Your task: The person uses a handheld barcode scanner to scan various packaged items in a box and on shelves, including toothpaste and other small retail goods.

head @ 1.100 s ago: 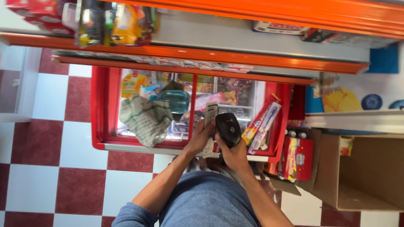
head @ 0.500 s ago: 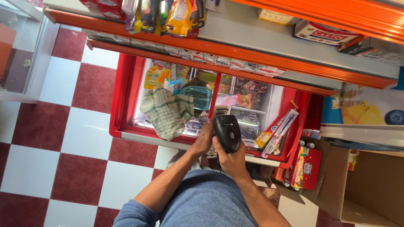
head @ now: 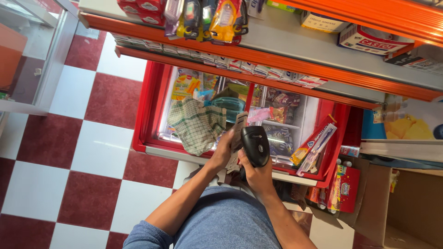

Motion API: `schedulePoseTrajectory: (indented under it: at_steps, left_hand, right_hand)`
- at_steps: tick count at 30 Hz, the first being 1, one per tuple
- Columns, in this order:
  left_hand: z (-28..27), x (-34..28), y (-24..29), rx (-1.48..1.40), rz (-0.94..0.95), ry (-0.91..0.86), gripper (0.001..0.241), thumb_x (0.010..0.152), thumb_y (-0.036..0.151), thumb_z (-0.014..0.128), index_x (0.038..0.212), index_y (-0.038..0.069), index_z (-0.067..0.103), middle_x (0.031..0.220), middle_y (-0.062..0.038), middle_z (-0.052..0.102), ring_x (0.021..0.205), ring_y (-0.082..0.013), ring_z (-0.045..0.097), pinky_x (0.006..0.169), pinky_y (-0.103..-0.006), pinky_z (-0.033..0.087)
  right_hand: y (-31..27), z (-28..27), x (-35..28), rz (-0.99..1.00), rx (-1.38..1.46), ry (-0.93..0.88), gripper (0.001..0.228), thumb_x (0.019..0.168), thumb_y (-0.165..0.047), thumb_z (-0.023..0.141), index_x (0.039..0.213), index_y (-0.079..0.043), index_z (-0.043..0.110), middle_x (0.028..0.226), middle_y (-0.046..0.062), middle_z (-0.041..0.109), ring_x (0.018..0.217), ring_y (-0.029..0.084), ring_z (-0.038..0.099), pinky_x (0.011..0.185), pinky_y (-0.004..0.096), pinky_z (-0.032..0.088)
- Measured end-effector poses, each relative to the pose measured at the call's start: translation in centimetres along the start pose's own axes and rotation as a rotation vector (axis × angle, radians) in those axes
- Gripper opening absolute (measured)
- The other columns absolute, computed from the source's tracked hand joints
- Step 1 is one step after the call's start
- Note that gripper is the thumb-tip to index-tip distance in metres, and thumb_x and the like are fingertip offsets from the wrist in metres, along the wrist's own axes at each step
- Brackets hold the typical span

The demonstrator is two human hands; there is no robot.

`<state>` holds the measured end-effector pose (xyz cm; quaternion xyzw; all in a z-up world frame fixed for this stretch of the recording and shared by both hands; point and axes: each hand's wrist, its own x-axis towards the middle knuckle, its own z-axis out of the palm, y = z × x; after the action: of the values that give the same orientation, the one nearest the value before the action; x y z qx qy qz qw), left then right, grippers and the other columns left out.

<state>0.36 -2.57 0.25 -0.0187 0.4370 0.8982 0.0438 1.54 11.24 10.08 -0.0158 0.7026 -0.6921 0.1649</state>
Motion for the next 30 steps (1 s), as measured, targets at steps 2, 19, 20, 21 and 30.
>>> schedulePoseTrajectory:
  at_steps: [2,19,20,21,30]
  left_hand:
    - [-0.5,0.0,0.9,0.115,0.135,0.036,0.043,0.109,0.033,0.06,0.133,-0.002,0.057,0.116,-0.008,0.065,0.106,-0.0146,0.06,0.096,-0.0328,0.05]
    - [3.0,-1.6,18.5,0.586,0.435,0.189,0.064,0.097,0.009,0.07,0.152,0.004,0.038,0.127,-0.009,0.058,0.112,-0.0138,0.064,0.09,-0.0291,0.058]
    - [3.1,-1.8,18.8,0.522,0.36,0.179,0.072,0.096,0.01,0.069,0.156,0.007,0.029,0.124,-0.007,0.057,0.109,-0.0132,0.065,0.088,-0.0295,0.06]
    - [3.1,-1.9,18.8,0.525,0.365,0.172,0.072,0.096,0.01,0.069,0.156,0.007,0.029,0.124,-0.007,0.057,0.109,-0.0132,0.065,0.088,-0.0295,0.06]
    - [1.4,1.3,20.2,0.606,0.567,0.179,0.029,0.101,-0.001,0.066,0.129,0.0,0.058,0.103,-0.003,0.062,0.095,-0.0102,0.065,0.083,-0.0276,0.058]
  right_hand:
    - [0.6,0.3,0.6,-0.037,-0.025,0.013,0.017,0.094,-0.016,0.074,0.103,-0.003,0.069,0.08,0.0,0.067,0.07,0.008,0.062,0.063,0.026,0.051]
    - [-2.5,4.4,5.8,-0.295,0.169,0.044,0.023,0.091,0.0,0.075,0.11,-0.006,0.063,0.106,0.001,0.068,0.096,0.01,0.065,0.082,0.027,0.056]
    - [-3.5,4.8,6.6,-0.351,0.205,0.071,0.022,0.094,0.0,0.074,0.111,-0.006,0.063,0.108,0.001,0.068,0.098,0.01,0.064,0.087,0.026,0.055]
    - [-4.4,5.3,7.2,-0.405,0.242,0.097,0.02,0.096,0.0,0.073,0.112,-0.007,0.064,0.11,0.002,0.067,0.1,0.009,0.063,0.092,0.025,0.054]
    - [-8.7,9.3,12.7,-0.41,0.493,0.158,0.023,0.096,0.002,0.075,0.116,-0.003,0.063,0.109,0.004,0.063,0.097,0.01,0.063,0.087,0.026,0.053]
